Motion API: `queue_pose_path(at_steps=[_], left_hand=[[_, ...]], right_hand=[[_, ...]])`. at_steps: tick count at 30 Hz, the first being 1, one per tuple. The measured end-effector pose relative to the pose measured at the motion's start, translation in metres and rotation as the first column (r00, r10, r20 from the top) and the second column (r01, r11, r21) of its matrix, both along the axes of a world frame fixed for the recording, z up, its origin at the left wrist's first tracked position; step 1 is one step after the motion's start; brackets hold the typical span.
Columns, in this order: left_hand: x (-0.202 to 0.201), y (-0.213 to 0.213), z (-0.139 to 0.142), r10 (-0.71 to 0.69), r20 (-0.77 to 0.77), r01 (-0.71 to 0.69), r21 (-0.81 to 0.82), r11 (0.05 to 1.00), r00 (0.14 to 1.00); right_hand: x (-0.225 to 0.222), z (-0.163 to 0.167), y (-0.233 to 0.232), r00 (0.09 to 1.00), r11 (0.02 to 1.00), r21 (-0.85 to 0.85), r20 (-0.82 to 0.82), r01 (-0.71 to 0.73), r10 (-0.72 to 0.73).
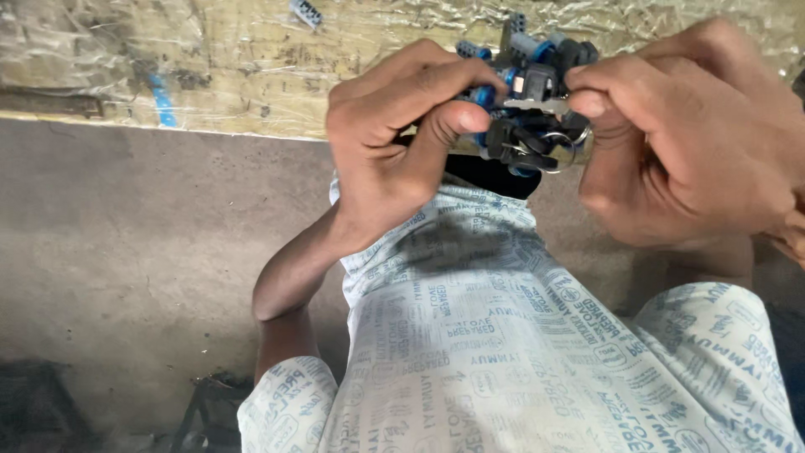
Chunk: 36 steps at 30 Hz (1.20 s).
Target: The person assembles keychains at a workbench. They pick up a small plastic connector cap and a key, press the key into the cap, and attach the assembly onto a key ring, adding finished keychains to a pile on the bench and taking more parts from a tray.
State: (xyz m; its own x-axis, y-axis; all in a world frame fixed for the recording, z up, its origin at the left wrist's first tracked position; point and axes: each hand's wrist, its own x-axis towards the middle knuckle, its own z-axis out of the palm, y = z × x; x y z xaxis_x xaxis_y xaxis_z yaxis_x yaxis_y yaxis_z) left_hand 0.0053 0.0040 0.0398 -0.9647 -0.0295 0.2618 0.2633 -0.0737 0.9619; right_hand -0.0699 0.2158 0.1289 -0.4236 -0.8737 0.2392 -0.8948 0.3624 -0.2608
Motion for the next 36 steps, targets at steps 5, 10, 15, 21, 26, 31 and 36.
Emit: queue_pose_path(at_steps=[5, 10, 15, 21, 26, 31, 36], left_hand=[[0.009, -0.007, 0.005, -0.036, 0.062, 0.045, -0.156, 0.987, 0.997], [0.012, -0.016, 0.01, -0.213, 0.089, 0.228, -0.218, 0.949, 0.973], [0.015, -0.003, 0.009, -0.055, 0.046, 0.065, -0.238, 0.969, 0.997], [0.018, 0.0, 0.005, -0.005, 0.066, 0.016, -0.16, 0.987, 0.998], [0.018, -0.004, 0.009, -0.076, 0.12, 0.103, -0.237, 0.966, 0.99], [0.022, 0.013, 0.007, -0.04, -0.34, -0.142, -0.492, 0.859, 0.939], [0.032, 0.031, -0.002, 0.037, -0.254, -0.166, -0.51, 0.844, 0.966]], right_hand=[[0.012, -0.017, -0.012, 0.923, 0.975, -0.184, -0.381, -0.127, 0.049], [0.02, -0.032, -0.023, 0.928, 0.955, -0.26, -0.371, -0.143, 0.038], [0.021, -0.034, -0.017, 0.985, 0.943, -0.329, -0.175, -0.061, 0.002], [0.022, -0.028, -0.01, 0.988, 0.927, -0.374, -0.153, -0.028, -0.032], [0.024, -0.033, -0.013, 0.958, 0.942, -0.315, -0.286, -0.111, 0.017], [0.035, -0.051, -0.009, 0.989, 0.888, -0.459, -0.134, -0.009, -0.059], [0.046, -0.062, -0.012, 0.978, 0.826, -0.524, 0.123, 0.207, -0.167]])
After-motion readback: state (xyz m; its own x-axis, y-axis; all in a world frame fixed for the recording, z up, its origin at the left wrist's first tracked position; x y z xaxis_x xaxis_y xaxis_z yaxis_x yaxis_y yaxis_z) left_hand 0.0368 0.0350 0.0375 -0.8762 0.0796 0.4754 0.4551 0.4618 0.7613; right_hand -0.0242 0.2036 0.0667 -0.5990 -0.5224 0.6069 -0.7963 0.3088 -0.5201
